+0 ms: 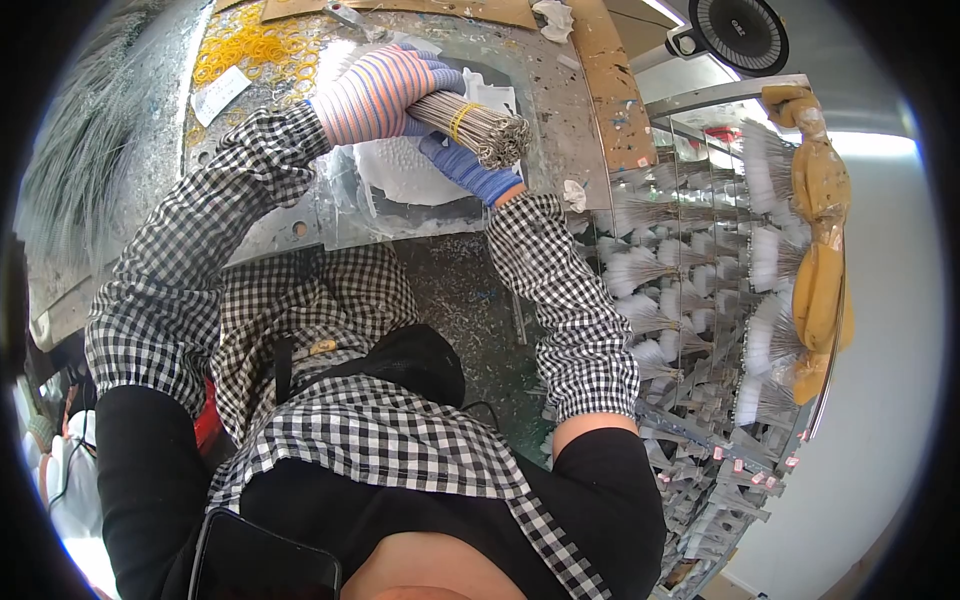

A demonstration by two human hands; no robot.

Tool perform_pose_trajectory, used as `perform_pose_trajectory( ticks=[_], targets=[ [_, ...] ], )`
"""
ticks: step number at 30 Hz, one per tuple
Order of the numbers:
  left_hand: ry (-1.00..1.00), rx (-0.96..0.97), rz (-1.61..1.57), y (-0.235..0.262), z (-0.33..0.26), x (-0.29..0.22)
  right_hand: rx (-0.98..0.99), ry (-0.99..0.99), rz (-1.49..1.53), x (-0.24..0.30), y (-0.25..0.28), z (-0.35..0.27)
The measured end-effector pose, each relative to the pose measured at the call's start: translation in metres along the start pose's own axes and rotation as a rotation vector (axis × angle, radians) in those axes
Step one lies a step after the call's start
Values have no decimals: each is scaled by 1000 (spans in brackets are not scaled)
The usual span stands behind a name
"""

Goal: Dipping brush fibers into adhesive and shaping them into a finished brush.

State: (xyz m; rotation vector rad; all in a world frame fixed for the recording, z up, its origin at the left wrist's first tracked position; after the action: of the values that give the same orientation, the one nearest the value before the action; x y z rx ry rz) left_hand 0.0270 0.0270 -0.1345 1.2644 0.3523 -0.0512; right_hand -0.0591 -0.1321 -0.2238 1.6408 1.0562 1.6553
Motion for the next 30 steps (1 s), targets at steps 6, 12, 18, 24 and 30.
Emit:
perform_pose_trajectory(
  ticks=[6,12,18,24,30],
  targets=[
    [-16,-14,22,-4,0,1,38,-26,-4,-3,-5,0],
    [-31,-11,12,-6,1,1,65,-35,-55,-11,-8,0],
    [-18,-25,-39,-4,1,-2,83,-75,-73,7,-2,-1],
    [160,-300,-471,7,-14,-4,-22,-236,-90,53,43,-20],
    [292,-1046,-1679,24,-83,2,-676,193,160,128,98,-93]
  ],
)
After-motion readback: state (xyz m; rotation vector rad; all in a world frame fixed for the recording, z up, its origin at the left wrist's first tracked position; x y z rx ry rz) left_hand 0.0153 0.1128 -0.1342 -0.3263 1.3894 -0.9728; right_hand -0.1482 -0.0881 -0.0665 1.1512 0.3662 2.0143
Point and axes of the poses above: each hand's wrist, its own z-axis towards the middle knuckle, its own y-axis out of the back of the hand, x = y × z, the point moved 3 cm from there along z, towards the middle knuckle, and after that the axes turned 9 degrees about x, right-handed, at the moved point
